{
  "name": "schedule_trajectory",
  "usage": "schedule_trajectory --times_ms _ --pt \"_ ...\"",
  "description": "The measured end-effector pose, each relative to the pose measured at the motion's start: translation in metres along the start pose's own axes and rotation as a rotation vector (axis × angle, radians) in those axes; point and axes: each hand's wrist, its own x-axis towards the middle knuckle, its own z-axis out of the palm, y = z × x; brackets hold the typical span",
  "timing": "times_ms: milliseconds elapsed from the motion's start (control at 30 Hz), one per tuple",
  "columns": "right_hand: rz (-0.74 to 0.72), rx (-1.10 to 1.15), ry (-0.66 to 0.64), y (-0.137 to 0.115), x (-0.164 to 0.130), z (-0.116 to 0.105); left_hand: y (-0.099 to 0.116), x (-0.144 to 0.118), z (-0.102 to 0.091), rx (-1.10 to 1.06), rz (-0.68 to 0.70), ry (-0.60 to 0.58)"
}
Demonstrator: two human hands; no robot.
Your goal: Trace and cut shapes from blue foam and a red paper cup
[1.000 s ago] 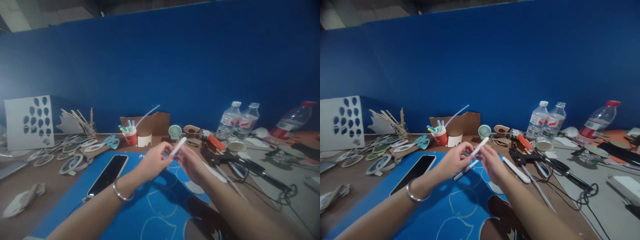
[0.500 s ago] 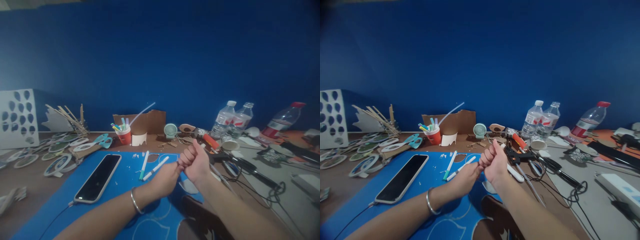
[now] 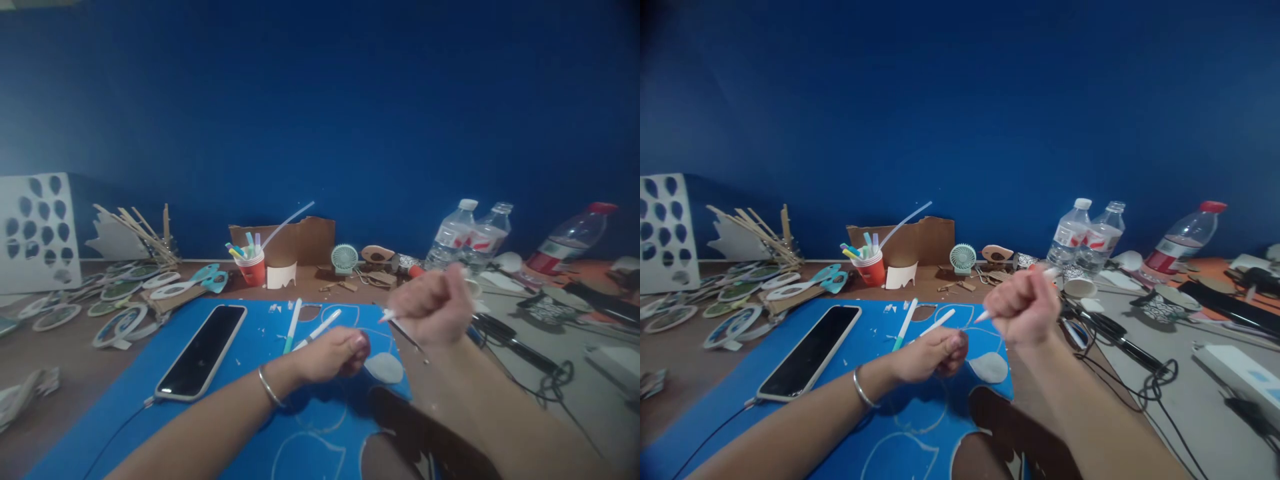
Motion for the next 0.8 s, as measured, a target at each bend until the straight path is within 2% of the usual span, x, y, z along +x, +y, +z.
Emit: schedule_trajectory --times_ms 33,67,100,200,333,400,500,633,800 --pt "-0.073 -0.224 0.013 -0.007 0.004 -0.006 -0.003 0.0 -0.002 -0.025 -0.009 0.014" --pt "-0.076 -0.541 0.016 -0.012 0.007 -0.012 -0.005 0.002 -0.003 -0.043 -0.012 0.055" --pt "-0.045 -0.894 -0.035 -0.015 0.009 -0.017 -0.006 0.004 -0.005 -0.054 -0.009 0.113" --pt "0.037 -1.177 -0.119 -0.004 0.008 -0.02 -0.005 0.009 -0.011 -0.044 0.017 0.323" --pt "0.119 -1.567 -0.201 0.033 -0.003 -0.015 -0.005 0.009 -0.015 0.049 0.06 0.557" --pt "0.156 -1.717 -0.233 0.046 -0.007 -0.014 -0.007 0.006 -0.014 0.099 0.076 0.632" --pt "0.219 -1.875 -0.287 0.053 -0.01 -0.015 -0.011 0.004 -0.011 0.169 0.095 0.684" --pt "0.272 -1.999 -0.341 0.05 -0.009 -0.015 -0.015 0.005 -0.009 0.245 0.126 0.701" --pt "0.264 -2.06 -0.399 0.048 -0.009 -0.012 -0.013 0.004 -0.008 0.316 0.146 0.693"
